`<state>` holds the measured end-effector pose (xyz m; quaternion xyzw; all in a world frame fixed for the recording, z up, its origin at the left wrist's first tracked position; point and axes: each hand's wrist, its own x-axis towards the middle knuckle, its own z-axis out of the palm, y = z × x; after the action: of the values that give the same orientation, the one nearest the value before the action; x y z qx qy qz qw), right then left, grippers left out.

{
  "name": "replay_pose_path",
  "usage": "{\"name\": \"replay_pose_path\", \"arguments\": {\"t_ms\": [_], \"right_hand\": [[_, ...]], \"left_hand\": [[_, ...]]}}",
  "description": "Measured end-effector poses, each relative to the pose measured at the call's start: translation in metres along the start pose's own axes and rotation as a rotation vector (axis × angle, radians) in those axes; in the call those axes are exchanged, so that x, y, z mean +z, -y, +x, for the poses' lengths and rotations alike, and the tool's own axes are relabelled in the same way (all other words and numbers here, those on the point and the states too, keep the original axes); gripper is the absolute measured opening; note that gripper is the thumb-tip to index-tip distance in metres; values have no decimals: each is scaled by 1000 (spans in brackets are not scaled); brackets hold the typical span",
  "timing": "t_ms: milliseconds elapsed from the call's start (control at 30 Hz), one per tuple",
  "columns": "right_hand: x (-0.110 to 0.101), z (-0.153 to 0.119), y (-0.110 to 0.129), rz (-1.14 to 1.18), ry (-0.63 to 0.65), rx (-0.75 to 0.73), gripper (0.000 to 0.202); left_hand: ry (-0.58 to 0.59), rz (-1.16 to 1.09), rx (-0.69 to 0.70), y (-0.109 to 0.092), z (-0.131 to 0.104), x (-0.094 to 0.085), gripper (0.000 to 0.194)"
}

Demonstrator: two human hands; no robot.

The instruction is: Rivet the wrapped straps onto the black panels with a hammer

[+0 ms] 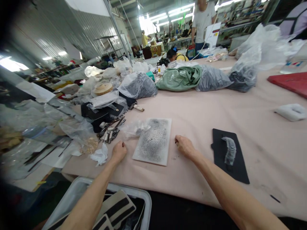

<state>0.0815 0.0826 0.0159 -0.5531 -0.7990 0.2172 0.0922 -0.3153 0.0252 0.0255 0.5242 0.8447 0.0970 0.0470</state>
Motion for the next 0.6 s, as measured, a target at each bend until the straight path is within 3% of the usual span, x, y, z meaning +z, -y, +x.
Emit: {"name": "replay_pose_path", "arguments": {"t_ms": [100,300,500,600], "right_hand": [[-2,2,-1,-5,17,13,30],[1,13,-3,-32,71,20,18],[12,17,-12,-77,108,2,16],[22,11,-19,-103,56,-38,17]], "left_hand": [[-27,-84,-19,-5,-5,-1,17],[-174,-251,-40,-18,-17,-9,18],[-289,-368,34,-34,-7,-25,36],[-287,-386,157,-45,-1,-30,49]]}}
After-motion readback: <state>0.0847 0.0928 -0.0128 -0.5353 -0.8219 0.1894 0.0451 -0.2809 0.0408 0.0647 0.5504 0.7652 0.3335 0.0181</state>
